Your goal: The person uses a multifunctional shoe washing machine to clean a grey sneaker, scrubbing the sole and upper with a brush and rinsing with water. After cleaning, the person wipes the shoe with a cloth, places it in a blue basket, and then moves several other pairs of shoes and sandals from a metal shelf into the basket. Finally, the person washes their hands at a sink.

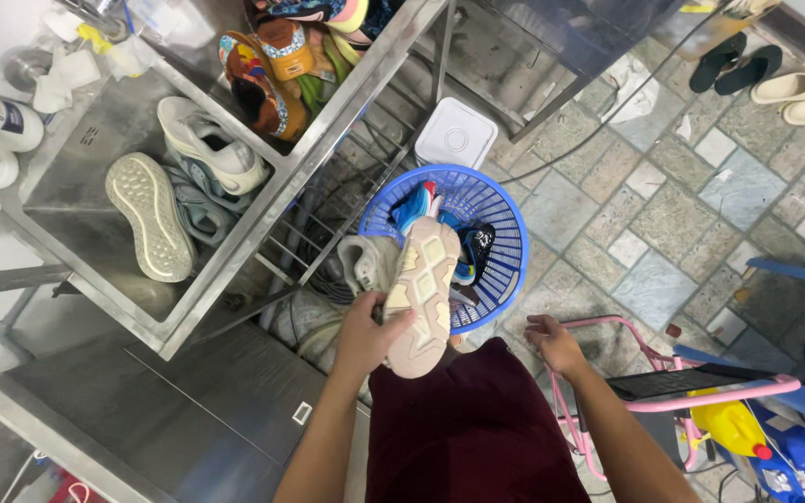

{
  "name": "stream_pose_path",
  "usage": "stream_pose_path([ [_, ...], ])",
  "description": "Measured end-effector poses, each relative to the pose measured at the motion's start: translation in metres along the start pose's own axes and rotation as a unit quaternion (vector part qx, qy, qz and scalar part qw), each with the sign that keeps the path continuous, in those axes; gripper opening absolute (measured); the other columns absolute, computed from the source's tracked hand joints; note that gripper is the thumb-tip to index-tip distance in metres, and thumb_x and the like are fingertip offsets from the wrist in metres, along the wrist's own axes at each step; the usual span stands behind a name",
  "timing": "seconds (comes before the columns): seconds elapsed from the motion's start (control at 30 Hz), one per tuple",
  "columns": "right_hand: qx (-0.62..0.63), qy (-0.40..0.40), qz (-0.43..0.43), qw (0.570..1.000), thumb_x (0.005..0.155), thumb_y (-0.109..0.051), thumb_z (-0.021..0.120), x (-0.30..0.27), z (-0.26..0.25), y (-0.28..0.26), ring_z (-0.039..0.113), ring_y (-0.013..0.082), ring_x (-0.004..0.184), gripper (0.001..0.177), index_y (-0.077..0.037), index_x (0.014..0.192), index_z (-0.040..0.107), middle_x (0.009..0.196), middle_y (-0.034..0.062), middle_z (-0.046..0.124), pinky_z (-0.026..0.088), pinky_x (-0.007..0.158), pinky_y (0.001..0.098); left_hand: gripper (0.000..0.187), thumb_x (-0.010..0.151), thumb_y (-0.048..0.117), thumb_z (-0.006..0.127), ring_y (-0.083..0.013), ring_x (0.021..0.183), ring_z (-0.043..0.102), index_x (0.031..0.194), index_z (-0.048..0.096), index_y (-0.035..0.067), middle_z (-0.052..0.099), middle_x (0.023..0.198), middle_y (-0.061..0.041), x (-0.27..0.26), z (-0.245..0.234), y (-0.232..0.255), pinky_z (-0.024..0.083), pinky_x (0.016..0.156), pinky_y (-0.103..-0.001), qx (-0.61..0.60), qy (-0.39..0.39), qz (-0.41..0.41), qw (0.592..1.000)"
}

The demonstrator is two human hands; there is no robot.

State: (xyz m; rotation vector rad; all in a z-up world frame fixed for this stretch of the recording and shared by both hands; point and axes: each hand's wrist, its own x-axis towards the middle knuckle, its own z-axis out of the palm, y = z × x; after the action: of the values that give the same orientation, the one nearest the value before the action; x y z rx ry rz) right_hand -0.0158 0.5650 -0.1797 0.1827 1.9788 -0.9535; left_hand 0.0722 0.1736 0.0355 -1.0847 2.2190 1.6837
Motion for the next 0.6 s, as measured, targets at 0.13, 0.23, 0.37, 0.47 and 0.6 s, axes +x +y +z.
stream_pose_path([
  [0.13, 0.016, 0.020, 0.014, 1.000, 0.090, -0.016, 0.066, -0.007, -0.009, 0.016, 0.067, 0.0196, 0.078, 0.047, -0.004, 0.135, 0.061, 0.111, 0.0127, 0.076, 0.055, 0.069, 0.0338, 0.054, 0.077, 0.043, 0.087, -0.0300, 0.095, 0.069, 0.106, 0.070, 0.000, 0.070, 0.106, -0.018, 0.026, 0.047, -0.005, 0.054, 0.083, -0.040, 0.108, 0.019, 0.144, 0.983],
  [0.23, 0.068, -0.022, 0.058, 0.996, 0.092, -0.014, 0.065, -0.014, -0.013, 0.017, 0.060, 0.0205, 0.072, 0.043, 0.000, 0.133, 0.062, 0.101, 0.0170, 0.070, 0.050, 0.061, 0.0365, 0.063, 0.073, 0.036, 0.090, -0.0425, 0.108, 0.061, 0.114, 0.065, -0.005, 0.062, 0.120, -0.028, 0.046, 0.061, 0.000, 0.050, 0.088, -0.047, 0.143, 0.100, 0.318, 0.932],
  [0.37, 0.110, -0.020, 0.082, 0.990, 0.087, -0.013, 0.064, -0.024, -0.018, 0.011, 0.063, 0.0194, 0.073, 0.047, -0.005, 0.133, 0.059, 0.102, 0.0123, 0.073, 0.055, 0.065, 0.0349, 0.046, 0.083, 0.027, 0.082, -0.0304, 0.102, 0.069, 0.118, 0.066, 0.002, 0.069, 0.115, -0.017, 0.070, 0.025, 0.004, 0.055, 0.088, -0.041, 0.036, 0.157, 0.237, 0.958],
  [0.47, 0.106, -0.014, 0.089, 0.990, 0.089, -0.016, 0.065, -0.022, -0.019, -0.006, 0.062, 0.0200, 0.075, 0.045, -0.006, 0.133, 0.061, 0.104, 0.0132, 0.072, 0.055, 0.066, 0.0365, 0.039, 0.085, 0.021, 0.079, -0.0265, 0.099, 0.072, 0.116, 0.065, 0.004, 0.073, 0.114, -0.013, 0.110, -0.038, -0.006, 0.055, 0.088, -0.039, 0.055, 0.234, 0.214, 0.947],
  [0.6, -0.014, 0.014, 0.076, 0.997, 0.090, -0.020, 0.068, -0.010, -0.008, -0.030, 0.069, 0.0236, 0.085, 0.042, -0.003, 0.129, 0.065, 0.108, 0.0153, 0.077, 0.056, 0.073, 0.0378, 0.038, 0.085, 0.017, 0.079, -0.0313, 0.104, 0.068, 0.118, 0.065, 0.004, 0.069, 0.117, -0.015, 0.180, -0.131, -0.042, 0.056, 0.092, -0.041, 0.104, 0.357, 0.161, 0.914],
])
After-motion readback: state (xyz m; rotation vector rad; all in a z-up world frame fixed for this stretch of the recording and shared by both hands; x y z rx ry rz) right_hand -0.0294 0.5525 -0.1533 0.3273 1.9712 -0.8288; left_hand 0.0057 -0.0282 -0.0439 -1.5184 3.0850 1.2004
